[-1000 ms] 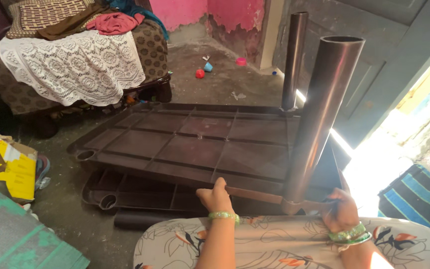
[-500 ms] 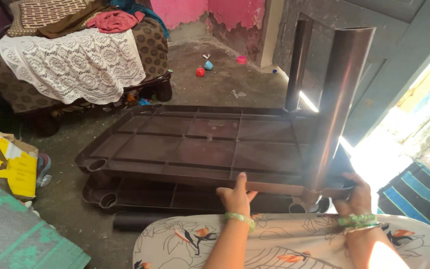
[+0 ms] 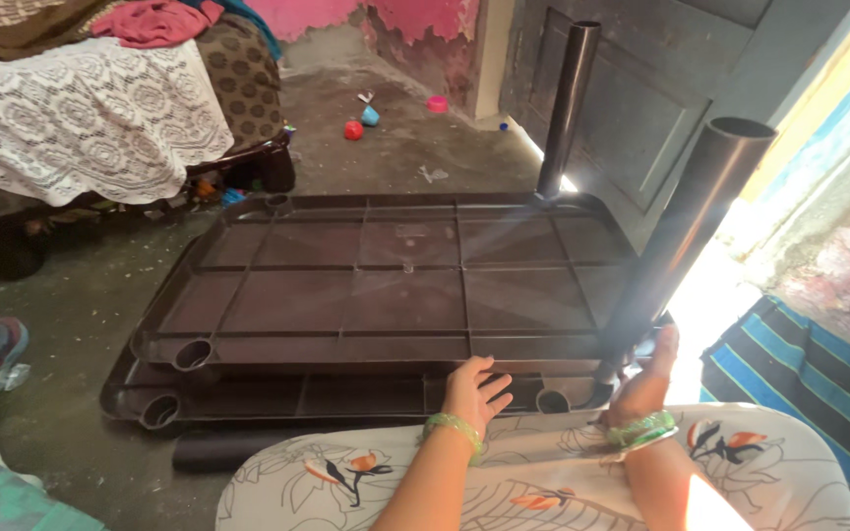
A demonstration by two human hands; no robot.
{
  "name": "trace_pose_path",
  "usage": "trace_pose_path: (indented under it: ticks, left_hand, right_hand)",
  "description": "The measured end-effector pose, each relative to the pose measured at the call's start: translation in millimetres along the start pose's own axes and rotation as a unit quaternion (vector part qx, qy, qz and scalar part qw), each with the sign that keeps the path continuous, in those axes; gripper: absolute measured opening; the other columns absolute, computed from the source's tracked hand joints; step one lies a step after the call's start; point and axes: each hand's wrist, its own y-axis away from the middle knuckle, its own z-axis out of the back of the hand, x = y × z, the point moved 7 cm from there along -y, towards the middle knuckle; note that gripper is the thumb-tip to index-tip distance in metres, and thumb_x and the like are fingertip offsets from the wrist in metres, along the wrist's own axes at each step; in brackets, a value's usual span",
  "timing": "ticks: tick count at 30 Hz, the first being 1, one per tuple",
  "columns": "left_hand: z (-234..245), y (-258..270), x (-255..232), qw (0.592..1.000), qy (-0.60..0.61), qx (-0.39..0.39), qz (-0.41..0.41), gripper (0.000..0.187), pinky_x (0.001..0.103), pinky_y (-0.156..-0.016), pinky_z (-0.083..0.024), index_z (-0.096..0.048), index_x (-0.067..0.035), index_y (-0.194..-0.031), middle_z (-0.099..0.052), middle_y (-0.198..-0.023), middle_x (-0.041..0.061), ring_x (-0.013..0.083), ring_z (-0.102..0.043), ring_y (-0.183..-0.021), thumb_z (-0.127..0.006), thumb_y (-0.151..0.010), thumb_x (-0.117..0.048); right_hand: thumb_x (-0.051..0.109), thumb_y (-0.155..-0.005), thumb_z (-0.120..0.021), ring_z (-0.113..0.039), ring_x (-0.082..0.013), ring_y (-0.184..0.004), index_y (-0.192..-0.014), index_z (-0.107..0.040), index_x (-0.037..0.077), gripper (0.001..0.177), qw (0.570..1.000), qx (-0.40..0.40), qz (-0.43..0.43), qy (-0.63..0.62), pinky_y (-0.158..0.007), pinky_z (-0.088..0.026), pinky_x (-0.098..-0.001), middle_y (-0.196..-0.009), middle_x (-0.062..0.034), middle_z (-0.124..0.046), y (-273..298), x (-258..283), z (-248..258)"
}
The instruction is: The person assembles a plastic table by inserting cylindrical legs into the underside of the tabletop. They handle the tabletop and legs, aligning and pushing the legs into place one at a time.
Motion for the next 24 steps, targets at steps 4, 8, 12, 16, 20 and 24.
trace_pose_path:
  ticks: [4,8,12,16,20,24]
  left_hand:
    - [11,1,3,0.998,-0.019,-0.055,0.007,0.081,0.05,-0.1,-0.053,-0.039,-0.003,-0.147,-0.038,-0.154,0.013,0.0374,-0.06,-0.13,-0.073,-0.078,-0.028]
    - [29,-5,-11,0.988,-0.062,-0.139,-0.027,0.08,0.051,-0.097,-0.056,-0.044,0.003,-0.144,-0.052,-0.142,0.018,0.0378,-0.066,-0.124,-0.073,-0.077,-0.028]
    - [70,-15,-59,0.977,-0.045,-0.201,-0.059,0.071,0.048,-0.086,-0.057,-0.057,0.004,-0.135,-0.059,-0.129,0.022,0.035,-0.067,-0.11,-0.075,-0.075,-0.029]
    - [139,4,-146,0.93,-0.023,-0.336,-0.147,0.058,0.047,-0.072,-0.052,-0.06,0.002,-0.123,-0.059,-0.103,0.017,0.0309,-0.061,-0.087,-0.074,-0.073,-0.024]
    - [195,36,-210,0.878,0.007,-0.444,-0.18,0.071,0.043,-0.069,-0.047,-0.049,0.001,-0.133,-0.061,-0.118,0.022,0.0291,-0.063,-0.089,-0.078,-0.074,-0.025]
    - [245,74,-238,0.842,0.072,-0.487,-0.22,0.085,0.048,-0.09,-0.05,-0.03,-0.003,-0.143,-0.054,-0.136,0.023,0.0376,-0.064,-0.114,-0.076,-0.073,-0.012]
  right_hand:
    - [0.045,-0.097,-0.064,-0.039,-0.0249,-0.139,-0.158,-0.026,0.001,0.085,0.981,0.1,0.125,0.109,-0.117,-0.028,-0.0426,-0.152,-0.0127,-0.041,10,9,-23]
    - [0.031,-0.086,-0.076,-0.049,-0.0256,-0.127,-0.153,-0.025,-0.002,0.09,0.976,0.085,0.112,0.168,-0.105,-0.04,-0.0353,-0.143,-0.0165,-0.045,5,6,-29]
    - [0.034,-0.09,-0.077,-0.056,-0.0273,-0.116,-0.141,-0.044,-0.004,0.072,0.956,0.063,0.072,0.278,-0.098,-0.046,-0.0361,-0.13,-0.0186,-0.058,-9,-4,-21]
    - [0.033,-0.095,-0.074,-0.056,-0.0254,-0.111,-0.139,-0.048,-0.002,0.063,0.952,0.056,0.101,0.285,-0.094,-0.046,-0.0406,-0.128,-0.017,-0.059,-21,-15,-15]
    - [0.027,-0.097,-0.076,-0.062,-0.0243,-0.111,-0.139,-0.051,-0.003,0.057,0.934,0.002,0.187,0.304,-0.098,-0.049,-0.0399,-0.126,-0.0155,-0.066,-44,-8,-8]
    - [0.022,-0.102,-0.077,-0.066,-0.03,-0.108,-0.136,-0.056,-0.004,0.048,0.919,-0.045,0.199,0.338,-0.099,-0.051,-0.0431,-0.123,-0.0193,-0.069,-64,-12,-7]
